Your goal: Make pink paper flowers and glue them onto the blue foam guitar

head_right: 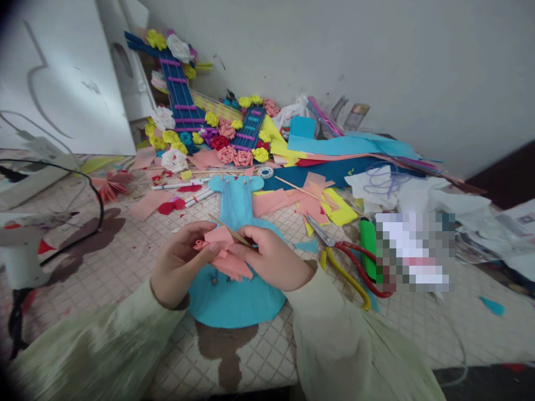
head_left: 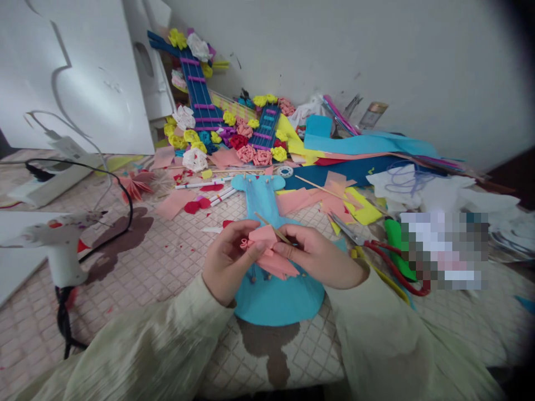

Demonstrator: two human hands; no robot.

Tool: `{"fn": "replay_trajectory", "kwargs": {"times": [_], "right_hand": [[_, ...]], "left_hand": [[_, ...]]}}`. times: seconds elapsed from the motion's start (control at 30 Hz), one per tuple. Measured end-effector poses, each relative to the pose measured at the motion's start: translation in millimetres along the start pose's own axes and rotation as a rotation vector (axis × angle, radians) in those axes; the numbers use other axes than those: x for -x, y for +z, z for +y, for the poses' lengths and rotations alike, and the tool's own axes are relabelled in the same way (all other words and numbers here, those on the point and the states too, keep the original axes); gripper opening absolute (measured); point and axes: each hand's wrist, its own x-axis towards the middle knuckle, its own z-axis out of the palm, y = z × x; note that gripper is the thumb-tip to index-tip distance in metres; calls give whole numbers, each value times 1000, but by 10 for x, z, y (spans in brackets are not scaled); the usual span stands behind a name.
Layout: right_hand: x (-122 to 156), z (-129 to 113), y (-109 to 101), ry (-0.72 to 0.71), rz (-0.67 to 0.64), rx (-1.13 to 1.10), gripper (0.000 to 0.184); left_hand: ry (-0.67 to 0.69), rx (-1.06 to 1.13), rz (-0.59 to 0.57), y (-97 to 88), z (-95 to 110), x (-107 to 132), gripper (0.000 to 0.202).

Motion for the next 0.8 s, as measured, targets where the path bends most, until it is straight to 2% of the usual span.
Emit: {"fn": "replay_trajectory", "kwargs": {"times": [0.1,0.27,0.33,0.63,0.8], "right_hand": [[12,-12,8,-41,51,41,15],[18,-15,-8,-82,98,73,16],[13,-7,-12,-84,92,83,16],[13,11,-4,-45,71,121,16],[26,-21,-17,0,66,65,27]], "left_hand": [[-60,-1,-9,-3,15,-22,29],[-179,-63,-182,-7,42,-37,21],[-197,-92,-196,-10,43,-33,21],[-131,-192,-132,-44,-45,-7,18],[-50,-190,-130,-36,-44,-3,19]]}}
